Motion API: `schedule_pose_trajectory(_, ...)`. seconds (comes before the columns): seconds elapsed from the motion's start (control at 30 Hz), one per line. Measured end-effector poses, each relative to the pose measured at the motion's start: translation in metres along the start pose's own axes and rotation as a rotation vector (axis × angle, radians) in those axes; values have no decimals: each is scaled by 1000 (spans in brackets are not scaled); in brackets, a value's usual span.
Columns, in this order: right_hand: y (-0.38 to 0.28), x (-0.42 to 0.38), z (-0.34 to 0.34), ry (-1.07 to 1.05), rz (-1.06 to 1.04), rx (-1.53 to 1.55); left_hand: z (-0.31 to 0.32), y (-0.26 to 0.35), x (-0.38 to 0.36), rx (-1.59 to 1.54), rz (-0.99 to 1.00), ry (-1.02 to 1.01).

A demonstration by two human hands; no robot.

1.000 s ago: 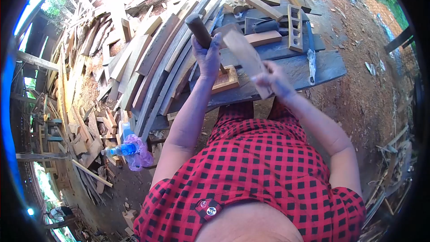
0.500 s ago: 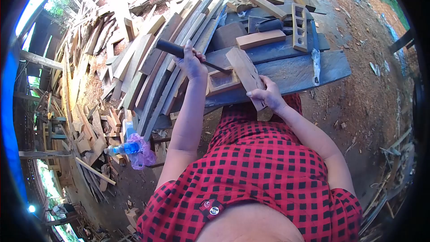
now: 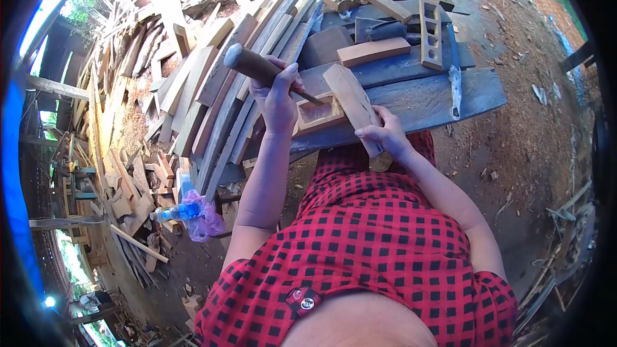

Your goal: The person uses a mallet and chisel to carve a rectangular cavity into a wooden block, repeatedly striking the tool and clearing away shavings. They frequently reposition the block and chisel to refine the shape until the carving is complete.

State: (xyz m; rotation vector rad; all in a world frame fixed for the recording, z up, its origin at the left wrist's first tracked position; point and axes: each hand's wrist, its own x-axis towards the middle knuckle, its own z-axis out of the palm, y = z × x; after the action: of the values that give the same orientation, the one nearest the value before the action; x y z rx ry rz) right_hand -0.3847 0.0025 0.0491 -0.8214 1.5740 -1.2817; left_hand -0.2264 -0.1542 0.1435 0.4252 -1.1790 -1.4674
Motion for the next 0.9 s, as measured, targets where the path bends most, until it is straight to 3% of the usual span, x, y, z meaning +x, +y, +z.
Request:
schedule_pose_trajectory(0.47,2,0,0,-7,4,0,-6,-23,5,-6,-39,-20)
schedule_pose_trajectory(0.63,8,4,-1,-2,-12,3,0,-23,9,127,-65,-136)
schedule_pose_trajectory(0.9,8,4,-1,5,-30,2,-1,-30,16,179,-59,-125)
